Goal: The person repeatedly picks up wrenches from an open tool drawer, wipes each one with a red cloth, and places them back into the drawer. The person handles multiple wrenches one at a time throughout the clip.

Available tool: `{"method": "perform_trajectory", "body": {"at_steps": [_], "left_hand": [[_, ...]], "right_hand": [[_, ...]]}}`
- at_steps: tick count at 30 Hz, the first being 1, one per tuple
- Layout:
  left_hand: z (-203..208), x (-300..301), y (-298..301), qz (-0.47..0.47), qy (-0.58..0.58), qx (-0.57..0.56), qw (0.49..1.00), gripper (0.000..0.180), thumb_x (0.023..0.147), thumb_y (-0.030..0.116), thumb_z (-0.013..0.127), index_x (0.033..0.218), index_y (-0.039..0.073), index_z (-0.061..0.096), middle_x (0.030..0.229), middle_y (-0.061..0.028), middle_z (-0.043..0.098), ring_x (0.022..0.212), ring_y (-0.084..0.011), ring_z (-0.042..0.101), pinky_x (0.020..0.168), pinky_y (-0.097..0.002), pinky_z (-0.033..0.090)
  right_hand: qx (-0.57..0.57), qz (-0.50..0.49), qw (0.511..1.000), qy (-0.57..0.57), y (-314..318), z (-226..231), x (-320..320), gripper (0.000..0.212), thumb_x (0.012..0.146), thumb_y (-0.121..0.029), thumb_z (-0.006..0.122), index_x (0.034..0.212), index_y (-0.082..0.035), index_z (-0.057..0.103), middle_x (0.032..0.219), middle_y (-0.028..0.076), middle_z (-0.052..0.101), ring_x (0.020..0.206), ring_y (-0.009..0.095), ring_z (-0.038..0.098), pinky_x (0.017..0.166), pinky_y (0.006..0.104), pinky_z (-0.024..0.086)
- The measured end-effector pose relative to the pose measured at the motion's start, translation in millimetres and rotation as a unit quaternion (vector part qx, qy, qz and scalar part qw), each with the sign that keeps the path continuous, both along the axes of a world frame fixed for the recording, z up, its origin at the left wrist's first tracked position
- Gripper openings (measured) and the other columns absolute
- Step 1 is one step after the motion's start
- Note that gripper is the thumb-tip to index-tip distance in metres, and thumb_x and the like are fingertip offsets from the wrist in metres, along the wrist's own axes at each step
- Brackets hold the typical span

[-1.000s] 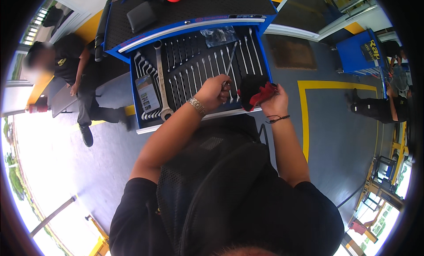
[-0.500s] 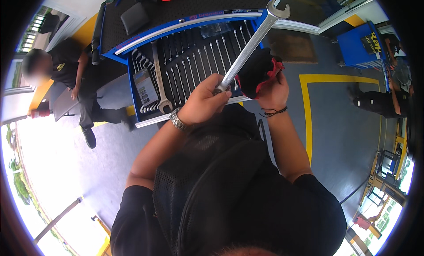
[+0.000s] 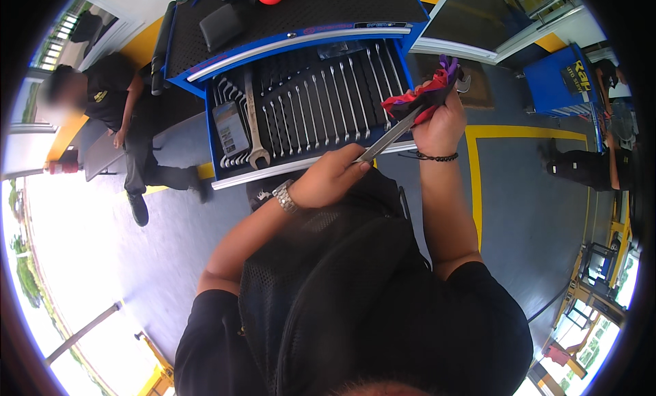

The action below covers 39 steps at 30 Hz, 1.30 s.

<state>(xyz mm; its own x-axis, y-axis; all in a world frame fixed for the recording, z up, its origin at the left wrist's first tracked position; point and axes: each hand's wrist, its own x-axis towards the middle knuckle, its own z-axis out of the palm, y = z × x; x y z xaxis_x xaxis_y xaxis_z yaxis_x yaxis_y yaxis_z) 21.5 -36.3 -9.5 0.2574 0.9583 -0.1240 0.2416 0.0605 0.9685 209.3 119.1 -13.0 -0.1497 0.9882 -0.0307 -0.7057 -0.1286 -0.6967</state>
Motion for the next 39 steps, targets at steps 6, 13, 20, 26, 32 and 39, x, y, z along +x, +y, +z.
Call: {"method": "perform_trajectory", "body": {"at_steps": [6,13,20,26,32,39], "left_hand": [[5.6,-15.5,-12.5,0.023,-0.143,-0.072,0.987,0.025,0.104,0.021,0.054,0.114,-0.001,0.06,0.077,0.002,0.054,0.069,-0.0061,0.049,0.063,-0.0265,0.044],[19.9,-22.3,-26.3,0.044,-0.221,-0.033,0.974,0.031,0.105,0.026,0.054,0.115,-0.003,0.06,0.073,0.0039,0.051,0.062,-0.0045,0.043,0.056,-0.0224,0.037],[33.2,-27.8,-19.7,0.033,-0.345,-0.026,0.938,0.028,0.105,0.02,0.053,0.122,-0.001,0.058,0.078,0.0031,0.052,0.068,-0.0044,0.043,0.059,-0.0222,0.037],[51.9,-21.4,-13.0,0.069,-0.22,0.074,0.97,0.025,0.104,0.022,0.056,0.113,-0.001,0.062,0.09,-0.0028,0.065,0.082,-0.0067,0.055,0.072,-0.0253,0.048],[54.5,-17.4,-13.6,0.066,-0.124,0.09,0.986,0.023,0.103,0.02,0.058,0.107,-0.002,0.063,0.09,-0.0077,0.066,0.082,-0.012,0.059,0.075,-0.0281,0.05],[54.2,-28.3,-23.5,0.035,-0.088,0.12,0.988,0.028,0.104,0.022,0.055,0.115,-0.002,0.062,0.082,-0.0034,0.06,0.071,-0.0115,0.054,0.066,-0.0267,0.046]], "right_hand": [[-0.015,-0.066,0.998,-0.003,-6.1,28.6,-9.7,0.042,0.106,-0.043,0.044,0.128,-0.01,0.058,0.12,0.007,0.064,0.112,0.027,0.061,0.098,0.047,0.049],[-0.016,0.105,0.979,0.171,-27.9,45.4,3.9,0.054,0.105,-0.051,0.038,0.137,-0.011,0.054,0.134,0.01,0.061,0.124,0.031,0.058,0.107,0.0486,0.045],[0.026,0.299,0.931,0.208,-46.6,37.7,-3.4,0.042,0.101,-0.028,0.048,0.135,-0.005,0.056,0.13,0.014,0.062,0.116,0.028,0.063,0.099,0.0467,0.05],[0.224,0.318,0.917,-0.089,-78.3,61.3,-34.1,0.024,0.099,-0.01,0.06,0.123,-0.004,0.057,0.112,0.004,0.063,0.099,0.012,0.062,0.088,0.0305,0.051],[0.332,0.147,0.91,-0.202,-75.3,66.6,-43.4,0.012,0.102,-0.013,0.058,0.109,-0.004,0.062,0.093,0.0,0.063,0.082,0.006,0.056,0.072,0.0236,0.045],[0.257,-0.008,0.966,-0.033,-39.9,92.7,-36.6,0.019,0.103,-0.016,0.056,0.115,-0.002,0.063,0.105,0.006,0.066,0.094,0.013,0.064,0.085,0.0271,0.052]]}}
